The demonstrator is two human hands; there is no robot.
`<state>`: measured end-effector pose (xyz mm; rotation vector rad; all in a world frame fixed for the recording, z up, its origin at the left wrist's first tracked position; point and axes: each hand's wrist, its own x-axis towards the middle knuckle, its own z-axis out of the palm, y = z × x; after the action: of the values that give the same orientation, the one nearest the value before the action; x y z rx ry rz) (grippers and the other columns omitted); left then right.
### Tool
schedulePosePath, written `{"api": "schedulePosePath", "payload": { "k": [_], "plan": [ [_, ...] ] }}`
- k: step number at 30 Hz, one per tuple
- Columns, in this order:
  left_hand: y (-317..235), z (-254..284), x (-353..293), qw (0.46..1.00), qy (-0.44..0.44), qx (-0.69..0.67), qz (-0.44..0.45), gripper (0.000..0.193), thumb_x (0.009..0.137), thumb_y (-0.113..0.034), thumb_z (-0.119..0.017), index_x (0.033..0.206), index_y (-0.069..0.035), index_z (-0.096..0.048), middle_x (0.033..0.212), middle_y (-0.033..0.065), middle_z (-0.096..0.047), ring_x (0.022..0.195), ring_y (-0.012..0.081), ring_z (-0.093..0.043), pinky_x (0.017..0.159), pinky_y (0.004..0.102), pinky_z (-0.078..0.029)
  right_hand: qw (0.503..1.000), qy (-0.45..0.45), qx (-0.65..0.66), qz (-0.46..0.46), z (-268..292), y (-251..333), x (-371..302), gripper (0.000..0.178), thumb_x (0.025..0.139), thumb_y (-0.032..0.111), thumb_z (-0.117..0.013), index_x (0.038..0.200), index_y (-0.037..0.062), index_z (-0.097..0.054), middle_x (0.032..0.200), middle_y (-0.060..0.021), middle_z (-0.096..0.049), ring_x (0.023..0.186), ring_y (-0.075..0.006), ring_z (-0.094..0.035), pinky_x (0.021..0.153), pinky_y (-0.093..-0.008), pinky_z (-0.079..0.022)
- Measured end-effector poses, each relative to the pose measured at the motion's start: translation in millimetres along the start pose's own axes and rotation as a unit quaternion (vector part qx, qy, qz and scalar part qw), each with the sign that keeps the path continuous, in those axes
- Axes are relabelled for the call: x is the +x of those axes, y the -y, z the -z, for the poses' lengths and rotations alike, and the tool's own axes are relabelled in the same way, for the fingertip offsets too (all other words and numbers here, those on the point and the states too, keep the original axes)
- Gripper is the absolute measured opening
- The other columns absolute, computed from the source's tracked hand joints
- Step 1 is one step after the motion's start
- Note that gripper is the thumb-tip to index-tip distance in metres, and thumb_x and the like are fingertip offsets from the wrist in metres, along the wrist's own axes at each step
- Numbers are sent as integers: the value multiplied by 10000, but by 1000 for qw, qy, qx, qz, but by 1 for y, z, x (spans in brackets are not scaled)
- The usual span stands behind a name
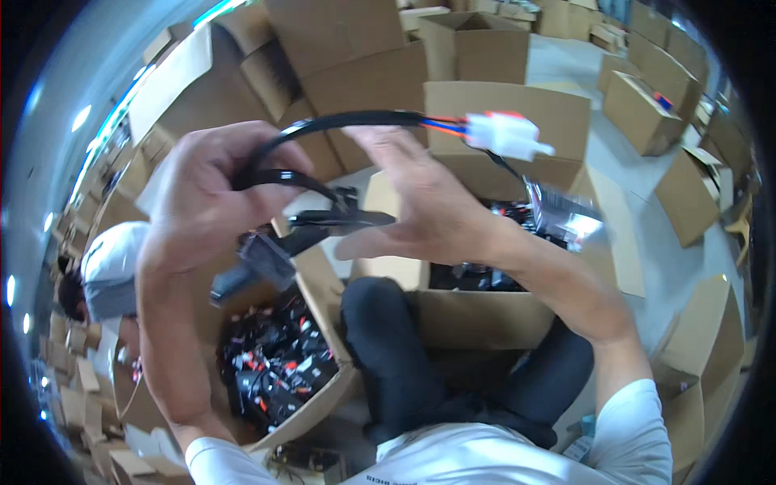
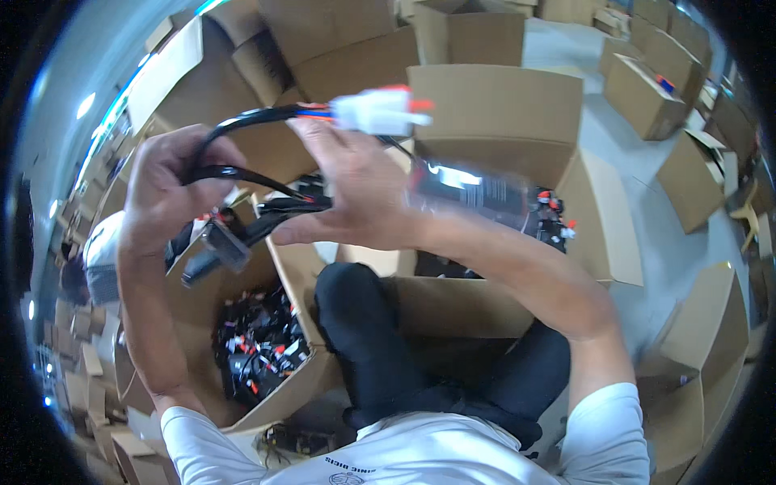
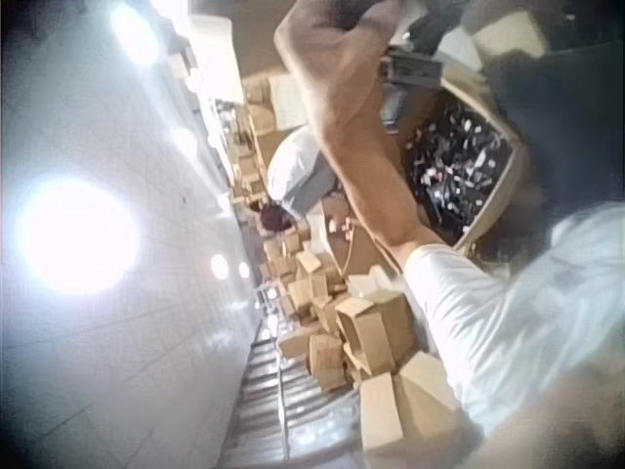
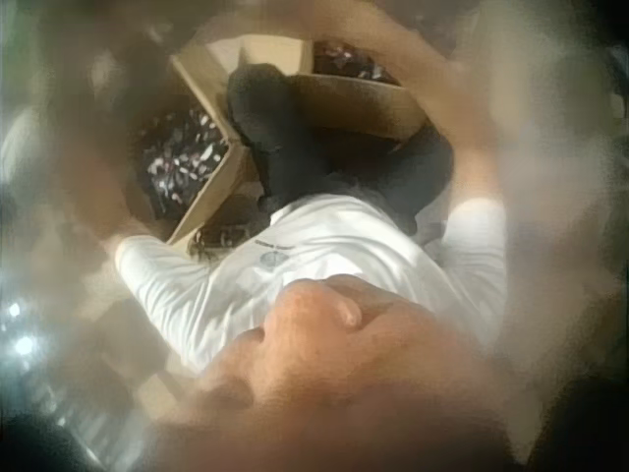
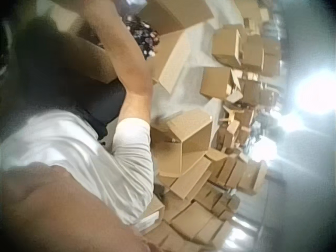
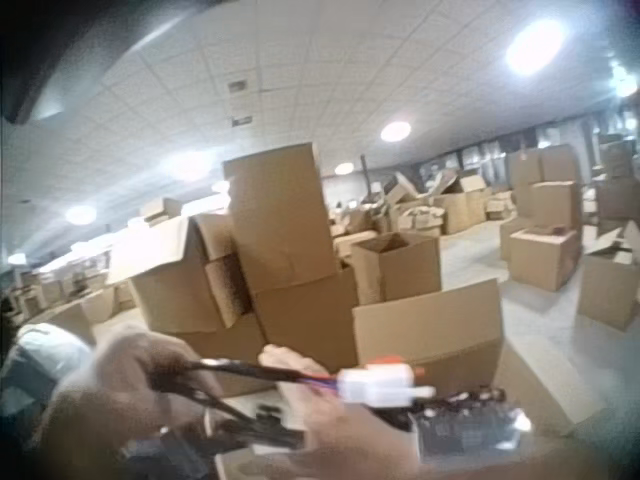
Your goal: The person takes wired electronic monitor devices from a cardboard box by hand, turns them over while handling their cables, and transfers them into another cardboard box.
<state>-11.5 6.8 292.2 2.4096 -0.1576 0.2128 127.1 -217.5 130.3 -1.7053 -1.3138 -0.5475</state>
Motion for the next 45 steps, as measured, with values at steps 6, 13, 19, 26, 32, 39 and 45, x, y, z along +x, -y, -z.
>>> {"api": "schedulePosePath", "payload": {
  "k": [6,13,19,26,32,39,45],
  "plan": [
    [-29,-128,104,972,84,-191,-105,277,879,20,-830,1156,29,-830,1024,-15,-762,908,62,-695,816,241,-573,934,115,262,-213,41,-57,-44,362,1119,374,-893,1100,22,-809,853,-37,-772,844,-102,-672,774,-392,-568],
    [32,-253,210,884,-23,-459,-84,609,1243,-474,-685,1634,-7,-668,1423,102,-768,1330,211,-730,1185,415,-556,867,-153,200,-430,158,-123,-117,524,1264,467,-660,955,52,-746,672,2,-617,498,-81,-510,459,-292,-370],
    [110,-430,187,855,220,-468,-40,1008,1127,-725,-745,1781,0,-495,1701,156,-639,1584,316,-613,1331,517,-483,804,-233,305,-454,172,-179,-148,531,1254,469,-675,923,54,-701,628,31,-517,480,-56,-408,445,-282,-268],
    [124,-499,206,867,311,-386,-55,1423,888,-503,-1088,1883,58,-239,1826,249,-477,1739,364,-430,1464,534,-330,793,-243,337,-445,153,-256,-159,510,1241,435,-676,954,13,-702,635,-4,-540,469,-78,-402,438,-309,-297],
    [147,-509,242,752,215,-614,106,1164,1118,-501,-882,1911,-3,-189,1730,186,-597,1579,223,-588,1321,397,-491,684,-143,587,-408,141,-320,-146,565,1280,540,-573,1141,16,-733,700,2,-593,528,-87,-474,494,-283,-382],
    [186,-485,236,716,331,-604,112,963,1030,-571,-947,1756,-54,-580,1584,111,-718,1403,214,-716,1174,388,-630,649,-129,652,-370,124,-296,-105,604,1300,614,-450,1074,112,-699,663,47,-525,465,-108,-351,407,-299,-271],
    [178,-478,225,614,351,-686,172,937,1117,-782,-703,1671,-27,-672,1602,128,-689,1424,230,-693,1250,528,-601,642,-146,654,-373,119,-327,-119,607,1302,586,-454,1041,102,-713,624,31,-478,433,-125,-316,400,-306,-262]
  ]
}}
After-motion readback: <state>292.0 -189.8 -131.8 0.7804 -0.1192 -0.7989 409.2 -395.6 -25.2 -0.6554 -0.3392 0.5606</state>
